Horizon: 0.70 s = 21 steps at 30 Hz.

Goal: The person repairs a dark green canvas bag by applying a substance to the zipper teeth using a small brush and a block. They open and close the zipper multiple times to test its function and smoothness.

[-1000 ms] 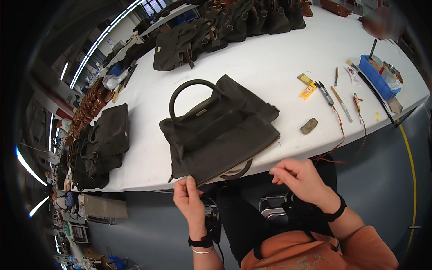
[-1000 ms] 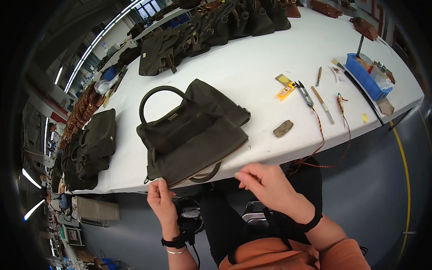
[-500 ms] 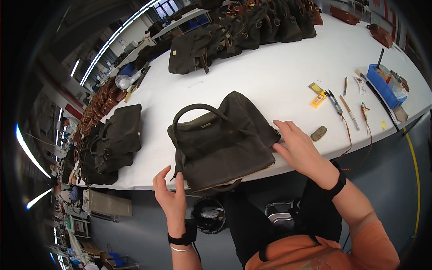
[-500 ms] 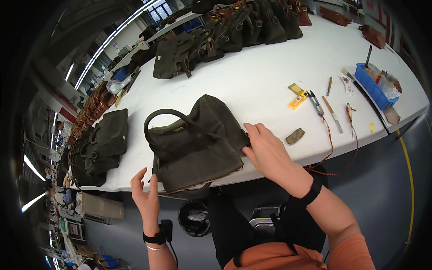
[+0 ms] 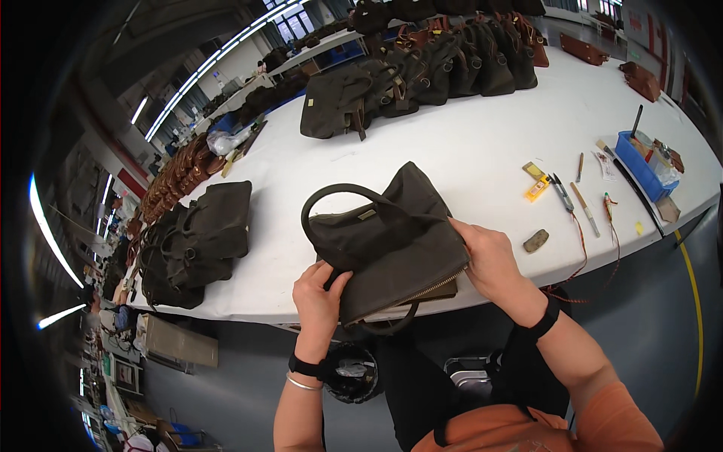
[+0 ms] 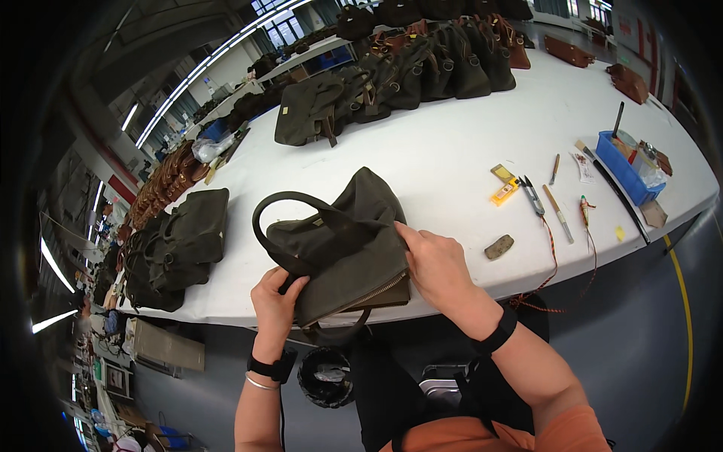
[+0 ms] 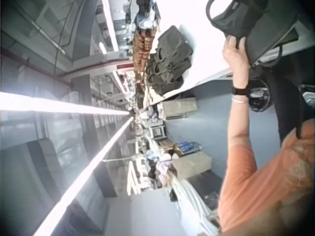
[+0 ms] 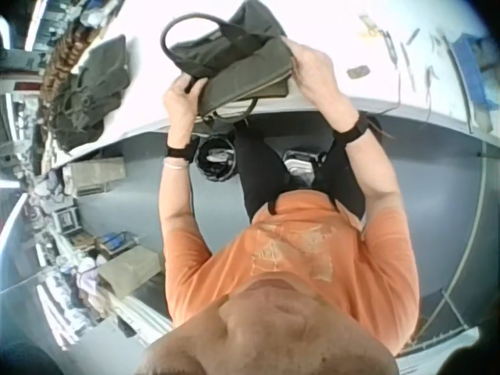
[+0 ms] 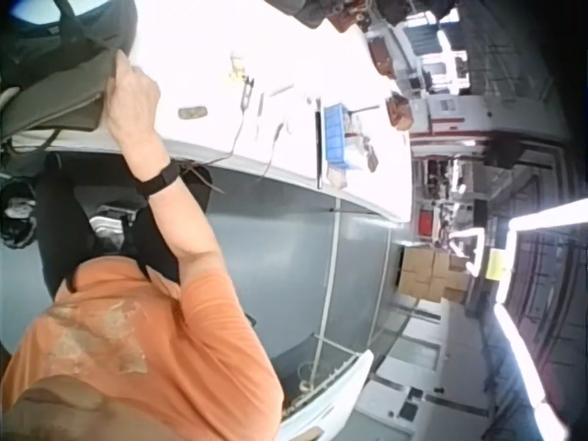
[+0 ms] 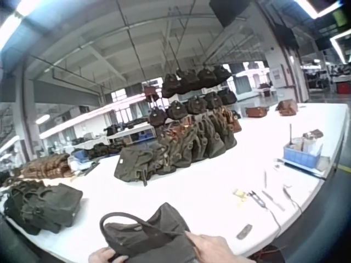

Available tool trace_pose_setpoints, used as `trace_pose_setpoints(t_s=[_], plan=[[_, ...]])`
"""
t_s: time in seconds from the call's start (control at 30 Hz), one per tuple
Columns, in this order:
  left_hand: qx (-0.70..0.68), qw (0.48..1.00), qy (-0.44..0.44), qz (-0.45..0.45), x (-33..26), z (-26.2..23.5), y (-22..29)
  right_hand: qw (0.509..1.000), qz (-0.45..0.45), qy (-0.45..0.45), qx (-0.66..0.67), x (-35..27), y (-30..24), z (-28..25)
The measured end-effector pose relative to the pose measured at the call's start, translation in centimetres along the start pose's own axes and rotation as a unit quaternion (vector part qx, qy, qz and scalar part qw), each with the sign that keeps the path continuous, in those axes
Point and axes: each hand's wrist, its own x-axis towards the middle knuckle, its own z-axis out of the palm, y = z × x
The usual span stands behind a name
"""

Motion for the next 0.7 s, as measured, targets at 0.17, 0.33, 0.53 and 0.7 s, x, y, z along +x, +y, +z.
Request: trace_pose_setpoints(t_s=[0.17,0.33,0.53,0.7], plan=[[-0.023,0.982,0.133,0.13,-0.2,-1.9,0.4,0.999,-0.027,0.024,-0.005,-0.5,-0.4,-2.0],[-0.022,0.98,0.133,0.147,-1.1,-4.7,0.0,0.98,-0.053,-0.137,-0.132,-2.2,-2.5,-7.5],[-0.095,0.975,-0.19,0.066,-1.9,-5.9,0.2,0.905,0.026,-0.419,-0.073,-1.7,-0.8,-10.7],[-0.238,0.957,-0.145,-0.084,1.5,-7.9,-1.2,0.943,0.02,-0.333,0.007,4.2,-0.2,-11.1]])
